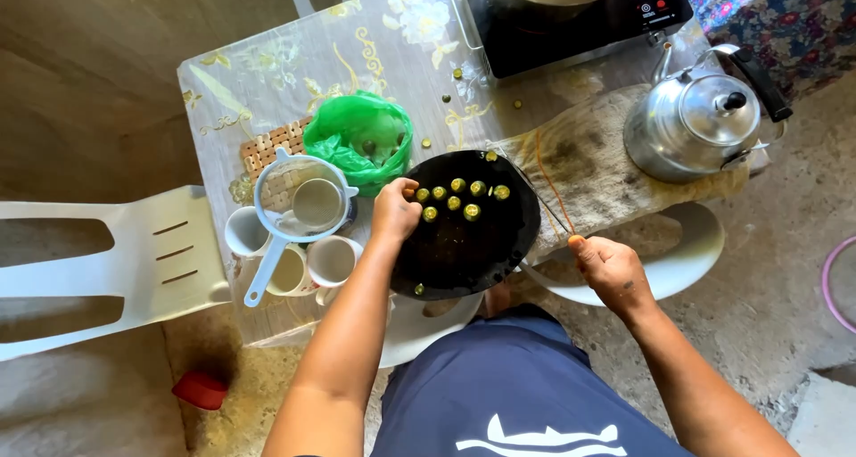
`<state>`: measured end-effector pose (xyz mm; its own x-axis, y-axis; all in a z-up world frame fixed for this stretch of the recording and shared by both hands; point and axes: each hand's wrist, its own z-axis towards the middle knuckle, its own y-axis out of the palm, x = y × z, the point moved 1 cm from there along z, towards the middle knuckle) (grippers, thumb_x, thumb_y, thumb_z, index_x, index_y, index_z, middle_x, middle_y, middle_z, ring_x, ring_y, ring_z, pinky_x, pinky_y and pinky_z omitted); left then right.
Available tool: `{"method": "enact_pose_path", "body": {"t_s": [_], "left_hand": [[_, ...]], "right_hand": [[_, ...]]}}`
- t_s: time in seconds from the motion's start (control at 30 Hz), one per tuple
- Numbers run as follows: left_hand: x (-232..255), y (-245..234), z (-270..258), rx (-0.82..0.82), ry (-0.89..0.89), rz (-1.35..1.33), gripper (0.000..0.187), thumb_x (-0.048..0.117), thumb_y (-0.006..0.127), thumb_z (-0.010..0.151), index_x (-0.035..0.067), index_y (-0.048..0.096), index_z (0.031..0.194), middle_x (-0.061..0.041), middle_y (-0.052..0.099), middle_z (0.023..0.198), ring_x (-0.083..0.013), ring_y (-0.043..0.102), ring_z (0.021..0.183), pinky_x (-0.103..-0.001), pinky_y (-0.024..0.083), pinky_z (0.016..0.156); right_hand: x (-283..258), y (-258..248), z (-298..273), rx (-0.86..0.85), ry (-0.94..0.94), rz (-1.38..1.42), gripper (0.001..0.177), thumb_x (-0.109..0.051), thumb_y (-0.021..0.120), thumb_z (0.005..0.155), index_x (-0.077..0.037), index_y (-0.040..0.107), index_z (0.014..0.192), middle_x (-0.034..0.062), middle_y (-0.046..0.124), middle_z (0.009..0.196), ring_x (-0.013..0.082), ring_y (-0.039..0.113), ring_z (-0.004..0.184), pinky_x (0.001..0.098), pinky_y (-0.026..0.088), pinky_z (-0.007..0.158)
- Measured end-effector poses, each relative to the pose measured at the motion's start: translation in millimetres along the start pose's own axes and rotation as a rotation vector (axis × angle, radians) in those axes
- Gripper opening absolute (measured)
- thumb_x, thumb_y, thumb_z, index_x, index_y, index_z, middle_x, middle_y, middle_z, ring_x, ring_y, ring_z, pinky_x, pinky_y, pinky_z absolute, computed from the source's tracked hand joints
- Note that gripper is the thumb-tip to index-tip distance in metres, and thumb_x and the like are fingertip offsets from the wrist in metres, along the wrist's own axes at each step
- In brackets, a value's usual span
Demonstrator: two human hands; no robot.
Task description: Cutting small green fruits (calamansi) in a pan using a cleaver and a skewer.
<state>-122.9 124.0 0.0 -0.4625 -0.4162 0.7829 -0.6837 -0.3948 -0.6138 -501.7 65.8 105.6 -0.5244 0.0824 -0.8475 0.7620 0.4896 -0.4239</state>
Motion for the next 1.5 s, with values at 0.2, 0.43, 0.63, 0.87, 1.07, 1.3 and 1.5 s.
{"method": "enact_pose_path", "body": {"t_s": [0.2, 0.43, 0.63, 0.87, 1.07, 1.3, 1.5], "left_hand": [[6.1, -11.2, -23.9, 0.066, 0.046, 0.006, 0.042, 0.008, 0.07, 0.073, 0.006, 0.07, 0.115, -0.016, 0.072, 0.108, -0.0309, 0.071, 0.094, -0.039, 0.057, 0.086], [26.1, -21.0, -83.4, 0.089, 0.003, -0.092, 0.051, 0.008, 0.065, 0.076, 0.006, 0.064, 0.126, -0.015, 0.066, 0.117, -0.025, 0.069, 0.085, -0.038, 0.057, 0.081], [27.1, -19.2, -120.0, 0.041, 0.009, -0.132, 0.049, 0.007, 0.064, 0.075, 0.005, 0.064, 0.125, -0.014, 0.065, 0.117, -0.0241, 0.069, 0.087, -0.037, 0.058, 0.081], [31.2, -33.2, -136.6, 0.037, -0.012, -0.121, 0.046, 0.008, 0.064, 0.076, 0.006, 0.065, 0.122, -0.012, 0.065, 0.117, -0.0234, 0.069, 0.086, -0.036, 0.057, 0.08], [17.6, -35.0, -144.2, 0.029, -0.02, -0.093, 0.045, 0.009, 0.066, 0.076, 0.007, 0.066, 0.121, -0.012, 0.065, 0.116, -0.0235, 0.068, 0.084, -0.037, 0.057, 0.078], [21.8, -33.2, -143.5, 0.017, 0.002, -0.099, 0.043, 0.009, 0.067, 0.076, 0.006, 0.067, 0.12, -0.012, 0.065, 0.115, -0.0235, 0.069, 0.081, -0.037, 0.057, 0.076], [32.2, -35.6, -128.4, 0.023, 0.056, -0.13, 0.039, 0.008, 0.065, 0.079, 0.004, 0.067, 0.118, -0.013, 0.065, 0.114, -0.0234, 0.069, 0.08, -0.036, 0.057, 0.076]], "right_hand": [[-8.5, 2.5, -3.3, 0.021, 0.003, -0.008, 0.058, -0.051, 0.062, 0.097, -0.004, 0.057, 0.064, -0.0004, 0.05, 0.058, 0.0104, 0.045, 0.056, 0.0308, 0.039, 0.052], [-27.5, 10.2, -9.6, 0.198, -0.002, -0.159, 0.041, -0.04, 0.066, 0.097, -0.002, 0.07, 0.082, 0.0056, 0.061, 0.064, 0.0137, 0.055, 0.062, 0.0327, 0.046, 0.06], [-14.1, 26.6, -4.0, 0.235, -0.116, -0.16, 0.028, -0.026, 0.067, 0.093, 0.001, 0.068, 0.098, 0.0086, 0.066, 0.077, 0.0152, 0.059, 0.071, 0.0334, 0.049, 0.068], [1.5, 46.3, 1.5, 0.184, -0.06, -0.14, 0.029, -0.025, 0.068, 0.096, 0.003, 0.066, 0.093, 0.012, 0.061, 0.071, 0.0166, 0.053, 0.067, 0.0358, 0.047, 0.064], [0.2, 51.7, -1.0, 0.17, -0.048, -0.165, 0.03, -0.026, 0.069, 0.094, 0.003, 0.066, 0.09, 0.0111, 0.064, 0.071, 0.0177, 0.055, 0.065, 0.0357, 0.048, 0.064], [16.6, 61.3, -0.3, 0.178, -0.013, -0.191, 0.032, -0.029, 0.073, 0.091, 0.003, 0.069, 0.09, 0.0112, 0.067, 0.071, 0.0173, 0.06, 0.062, 0.035, 0.049, 0.061], [1.4, 58.3, -4.5, 0.15, 0.034, -0.099, 0.028, -0.026, 0.071, 0.093, 0.002, 0.07, 0.091, 0.0072, 0.066, 0.069, 0.0139, 0.058, 0.06, 0.0337, 0.047, 0.057]]}}
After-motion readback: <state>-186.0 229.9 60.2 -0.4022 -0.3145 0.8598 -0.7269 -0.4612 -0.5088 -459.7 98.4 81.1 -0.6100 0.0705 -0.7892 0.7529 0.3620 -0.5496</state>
